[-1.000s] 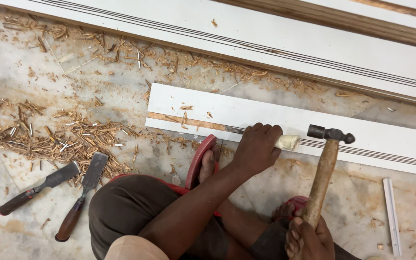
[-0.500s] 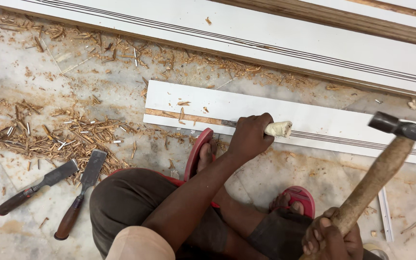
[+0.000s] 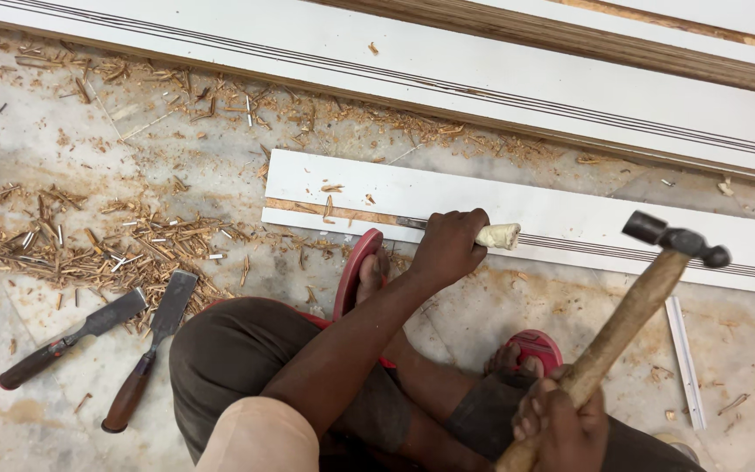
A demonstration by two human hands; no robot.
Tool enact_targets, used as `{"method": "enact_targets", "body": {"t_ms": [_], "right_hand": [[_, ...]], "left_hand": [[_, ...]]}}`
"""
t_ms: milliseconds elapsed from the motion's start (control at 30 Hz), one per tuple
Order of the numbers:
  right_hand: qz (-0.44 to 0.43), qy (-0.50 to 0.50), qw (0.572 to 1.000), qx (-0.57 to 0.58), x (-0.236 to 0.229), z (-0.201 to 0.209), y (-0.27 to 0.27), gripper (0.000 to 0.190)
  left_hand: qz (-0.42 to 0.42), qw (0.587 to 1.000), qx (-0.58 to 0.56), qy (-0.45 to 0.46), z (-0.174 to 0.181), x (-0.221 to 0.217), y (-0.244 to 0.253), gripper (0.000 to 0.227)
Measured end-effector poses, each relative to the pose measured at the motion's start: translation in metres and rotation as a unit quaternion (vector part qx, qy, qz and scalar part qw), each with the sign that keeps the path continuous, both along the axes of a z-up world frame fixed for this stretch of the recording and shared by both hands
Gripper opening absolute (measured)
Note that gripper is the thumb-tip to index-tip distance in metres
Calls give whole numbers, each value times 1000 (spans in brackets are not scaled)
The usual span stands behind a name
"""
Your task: The person sits on the floor and uses a hammer and chisel to carve a groove along a long white wooden plank. They repeatedly strike the chisel to remove wood shavings and then use a knife to clear debris from the groove.
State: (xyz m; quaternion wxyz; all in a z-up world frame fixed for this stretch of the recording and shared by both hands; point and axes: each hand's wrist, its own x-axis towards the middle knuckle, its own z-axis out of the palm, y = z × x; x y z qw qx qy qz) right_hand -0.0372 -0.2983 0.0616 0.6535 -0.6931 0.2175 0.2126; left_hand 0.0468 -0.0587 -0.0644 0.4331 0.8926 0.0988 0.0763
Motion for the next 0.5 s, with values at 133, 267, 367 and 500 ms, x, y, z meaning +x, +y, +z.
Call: {"method": "enact_targets", "body": {"t_ms": [133, 267, 367, 500], "right_hand": [[68, 119, 991, 11, -11, -11, 8, 16], [75, 106, 988, 80, -1, -13, -4, 20], [36, 6, 998, 58, 7, -7, -16, 21], [20, -12, 998, 60, 17, 1, -27, 18]], "left_hand": [[9, 1000, 25, -13, -4, -2, 4, 27], [18, 999, 29, -13, -4, -4, 6, 27], [22, 1000, 11, -14, -2, -5, 7, 27], [19, 1000, -16, -9, 4, -1, 3, 28]]}}
